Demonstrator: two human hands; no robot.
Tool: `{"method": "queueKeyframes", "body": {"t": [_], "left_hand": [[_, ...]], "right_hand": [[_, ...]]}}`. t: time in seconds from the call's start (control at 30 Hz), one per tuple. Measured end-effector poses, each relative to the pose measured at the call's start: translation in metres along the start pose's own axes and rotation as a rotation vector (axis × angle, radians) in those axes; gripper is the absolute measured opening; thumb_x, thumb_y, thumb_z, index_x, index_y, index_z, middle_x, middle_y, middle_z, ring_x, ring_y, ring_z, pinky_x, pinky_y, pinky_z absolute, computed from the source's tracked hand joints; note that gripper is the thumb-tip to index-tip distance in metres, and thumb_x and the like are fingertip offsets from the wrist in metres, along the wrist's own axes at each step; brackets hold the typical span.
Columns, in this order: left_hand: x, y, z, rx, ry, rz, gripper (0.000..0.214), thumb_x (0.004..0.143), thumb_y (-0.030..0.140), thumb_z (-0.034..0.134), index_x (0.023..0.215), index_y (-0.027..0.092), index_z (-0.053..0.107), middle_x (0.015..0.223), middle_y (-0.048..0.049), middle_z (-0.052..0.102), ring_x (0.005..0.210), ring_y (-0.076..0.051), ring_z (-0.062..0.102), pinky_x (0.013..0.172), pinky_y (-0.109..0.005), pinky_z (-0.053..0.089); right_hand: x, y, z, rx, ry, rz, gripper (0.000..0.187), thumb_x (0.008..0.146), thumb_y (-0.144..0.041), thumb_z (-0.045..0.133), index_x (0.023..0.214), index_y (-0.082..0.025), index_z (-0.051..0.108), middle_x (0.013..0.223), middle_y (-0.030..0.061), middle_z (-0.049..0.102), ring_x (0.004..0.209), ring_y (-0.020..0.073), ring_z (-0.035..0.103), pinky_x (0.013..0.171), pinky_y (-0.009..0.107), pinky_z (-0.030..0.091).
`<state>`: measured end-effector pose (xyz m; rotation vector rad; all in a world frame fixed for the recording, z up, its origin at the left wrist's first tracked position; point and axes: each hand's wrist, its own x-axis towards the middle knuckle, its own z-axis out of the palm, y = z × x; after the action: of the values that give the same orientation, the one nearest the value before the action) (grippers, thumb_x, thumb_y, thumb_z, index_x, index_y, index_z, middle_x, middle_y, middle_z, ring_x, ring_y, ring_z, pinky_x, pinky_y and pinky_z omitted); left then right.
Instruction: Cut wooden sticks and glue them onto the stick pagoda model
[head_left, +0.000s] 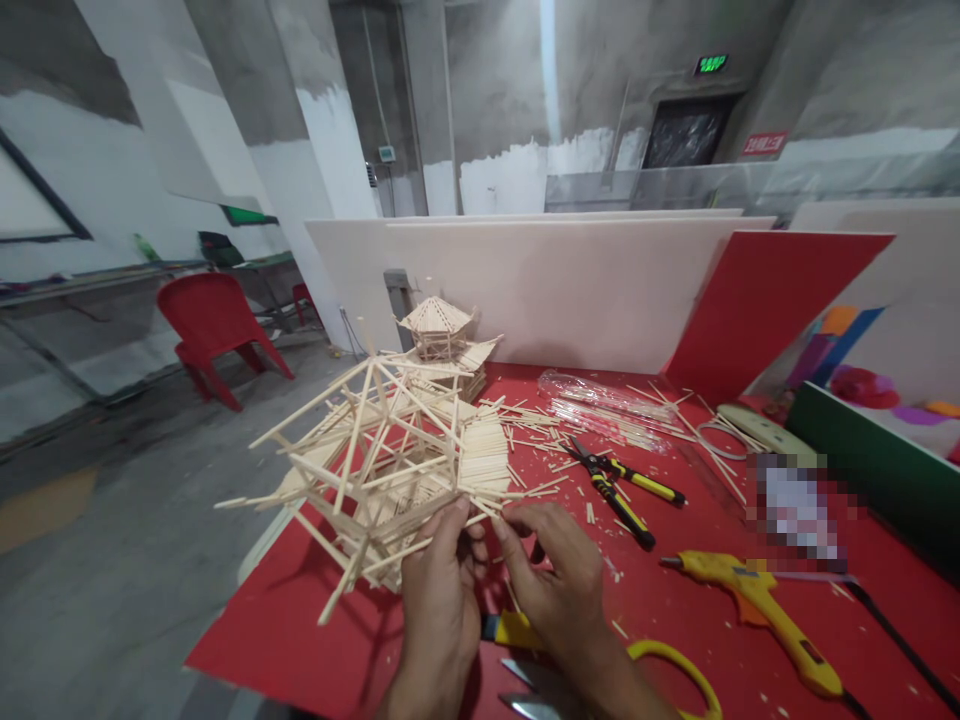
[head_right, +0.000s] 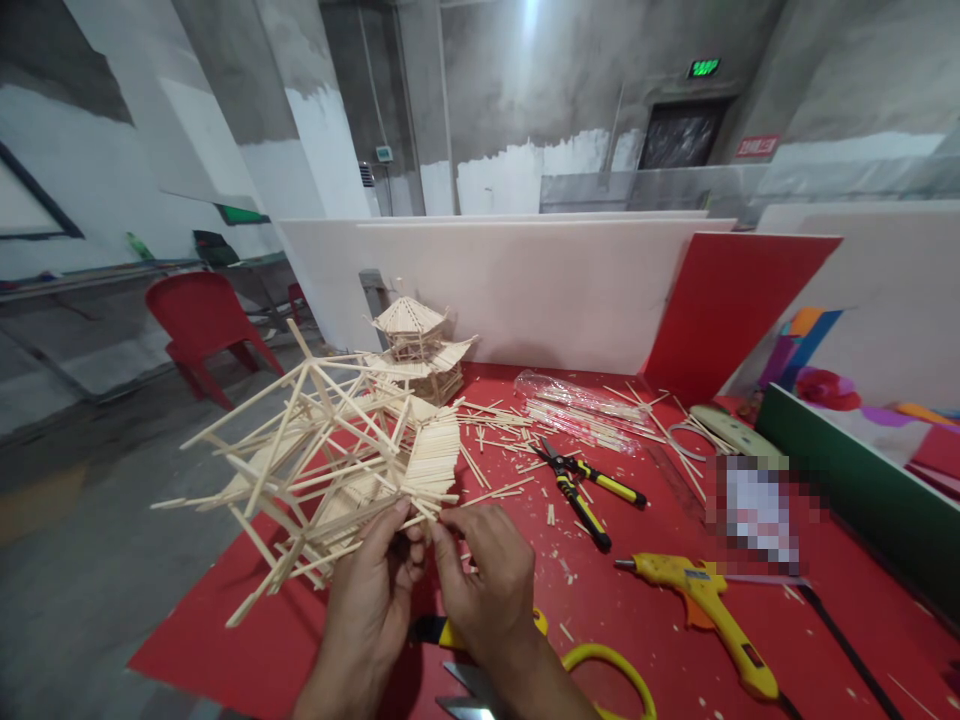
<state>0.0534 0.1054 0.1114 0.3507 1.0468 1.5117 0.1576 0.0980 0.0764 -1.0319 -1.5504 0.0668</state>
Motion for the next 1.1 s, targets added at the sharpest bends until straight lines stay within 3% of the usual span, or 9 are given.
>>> {"method": "queueKeyframes", "body": {"t": [1.1], "left_hand": [[-0.0011,-0.0004,-0.0015,0.066,-0.026,0.011,0.02,0.062,0.028,0.08,0.062,0.015,0.064,0.055,0.0027,0.061,0.046,-0.007,0.051,0.044,-0.016,0.04]], "right_hand": [[0.0013,-0.0023,0.0021,0.023,-0.03,0.032,0.007,0.09,-0.016,0.063,0.086,-0.022,0.065,0.075,-0.0011,0.068,0.07,0.0126,0.06,0.064,0.025,0.044]]}}
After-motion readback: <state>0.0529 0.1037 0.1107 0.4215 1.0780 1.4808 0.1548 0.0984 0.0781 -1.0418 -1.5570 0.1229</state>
